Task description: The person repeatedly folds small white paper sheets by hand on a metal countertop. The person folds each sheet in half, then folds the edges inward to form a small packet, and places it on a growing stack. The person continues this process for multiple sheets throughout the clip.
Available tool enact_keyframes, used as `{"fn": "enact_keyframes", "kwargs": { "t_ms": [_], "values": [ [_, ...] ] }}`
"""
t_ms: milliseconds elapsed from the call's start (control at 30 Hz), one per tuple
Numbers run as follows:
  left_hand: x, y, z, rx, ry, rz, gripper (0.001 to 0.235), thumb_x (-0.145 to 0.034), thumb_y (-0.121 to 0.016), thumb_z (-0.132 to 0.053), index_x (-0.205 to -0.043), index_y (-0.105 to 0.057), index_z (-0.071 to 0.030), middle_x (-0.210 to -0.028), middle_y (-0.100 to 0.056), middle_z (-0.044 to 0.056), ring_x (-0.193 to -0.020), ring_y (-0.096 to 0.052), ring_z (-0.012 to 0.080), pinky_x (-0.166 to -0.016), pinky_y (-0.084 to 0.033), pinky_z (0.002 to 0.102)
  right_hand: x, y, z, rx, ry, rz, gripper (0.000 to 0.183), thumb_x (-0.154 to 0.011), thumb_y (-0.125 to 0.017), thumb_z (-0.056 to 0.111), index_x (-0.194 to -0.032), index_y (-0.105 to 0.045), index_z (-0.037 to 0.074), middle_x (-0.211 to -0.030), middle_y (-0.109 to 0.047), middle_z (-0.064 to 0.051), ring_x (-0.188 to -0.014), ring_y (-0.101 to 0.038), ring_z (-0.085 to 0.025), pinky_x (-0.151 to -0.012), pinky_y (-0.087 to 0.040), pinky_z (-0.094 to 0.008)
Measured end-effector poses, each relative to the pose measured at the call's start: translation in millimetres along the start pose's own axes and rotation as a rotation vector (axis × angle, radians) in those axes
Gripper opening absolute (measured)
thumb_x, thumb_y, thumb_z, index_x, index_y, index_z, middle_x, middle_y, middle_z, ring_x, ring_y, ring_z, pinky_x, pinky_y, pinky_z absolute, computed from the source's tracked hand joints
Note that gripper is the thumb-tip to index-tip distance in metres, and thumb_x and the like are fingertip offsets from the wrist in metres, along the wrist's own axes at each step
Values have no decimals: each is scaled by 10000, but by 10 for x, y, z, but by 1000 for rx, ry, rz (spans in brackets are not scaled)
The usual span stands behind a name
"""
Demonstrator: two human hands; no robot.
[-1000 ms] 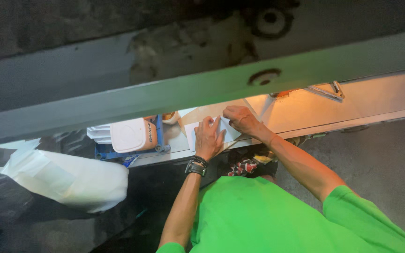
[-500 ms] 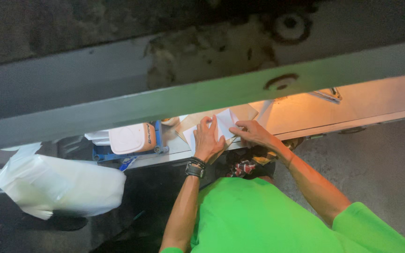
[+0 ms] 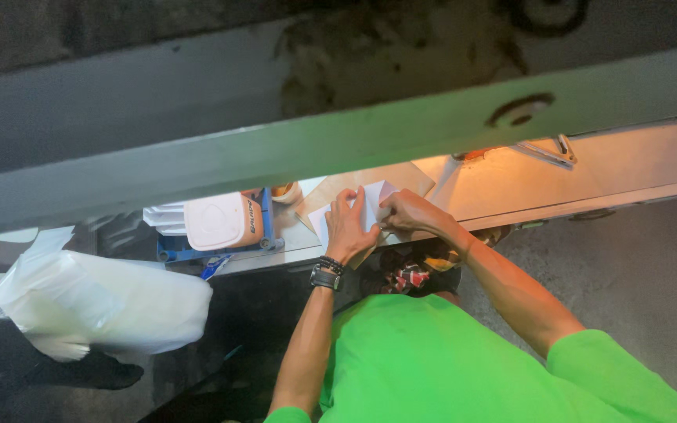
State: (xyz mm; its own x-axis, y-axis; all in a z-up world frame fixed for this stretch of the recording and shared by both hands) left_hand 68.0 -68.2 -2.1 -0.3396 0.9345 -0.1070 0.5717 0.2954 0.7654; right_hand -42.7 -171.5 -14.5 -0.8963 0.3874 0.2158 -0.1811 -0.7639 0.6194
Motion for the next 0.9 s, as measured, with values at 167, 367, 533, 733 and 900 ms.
{"fn": "enact_keyframes", "kwargs": {
  "t_ms": [167,367,533,733,900],
  "values": [
    [-30,130,-41,167,144,-231,608,-768,-798,-383,-1290,-684,-94,-1156,-608,152,-1085,-586,334,-865,-429,503,-128,8,-76,265,-85,35,247,-763,-769,226,-939,-766,52,-800,-702,-232,-738,-699,-383,-670,-545,-437],
    [41,300,-110,435,23,-294,349,-882,-601,-141,-1174,-791,-164,-1101,-715,134,-943,-686,284,-857,-544,405,63,349,109,-10,22,-206,228,-828,-719,242,-983,-777,85,-807,-737,-166,-712,-725,-337,-679,-555,-415],
    [34,302,-90,362,56,-263,243,-883,-692,-214,-1090,-799,-144,-1108,-681,153,-913,-691,299,-798,-532,416,246,383,267,54,-29,-422,197,-831,-764,238,-924,-768,64,-823,-717,-160,-756,-698,-323,-694,-544,-416],
    [34,219,12,349,-15,-266,262,-835,-797,-232,-1070,-816,-117,-1088,-671,179,-962,-671,311,-852,-528,416,415,374,418,15,-14,-651,310,-802,-762,201,-1062,-699,45,-863,-685,-151,-731,-683,-289,-657,-538,-404],
    [-12,53,263,444,69,-232,202,-806,-825,-226,-892,-798,-45,-1070,-658,171,-965,-662,294,-862,-528,391,237,323,283,-76,63,-429,183,-885,-752,211,-1019,-735,87,-764,-707,-111,-711,-703,-255,-671,-542,-381]
  ]
}}
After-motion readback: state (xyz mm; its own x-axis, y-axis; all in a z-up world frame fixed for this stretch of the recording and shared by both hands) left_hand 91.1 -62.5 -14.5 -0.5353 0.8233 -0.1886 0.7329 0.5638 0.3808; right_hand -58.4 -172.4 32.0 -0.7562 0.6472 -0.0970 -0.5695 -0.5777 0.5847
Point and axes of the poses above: each hand's wrist, its own x-axis away from the middle knuckle, its own y-axis out of the back of the hand, z = x × y, the point moved 7 cm from there along -x, towards the middle knuckle
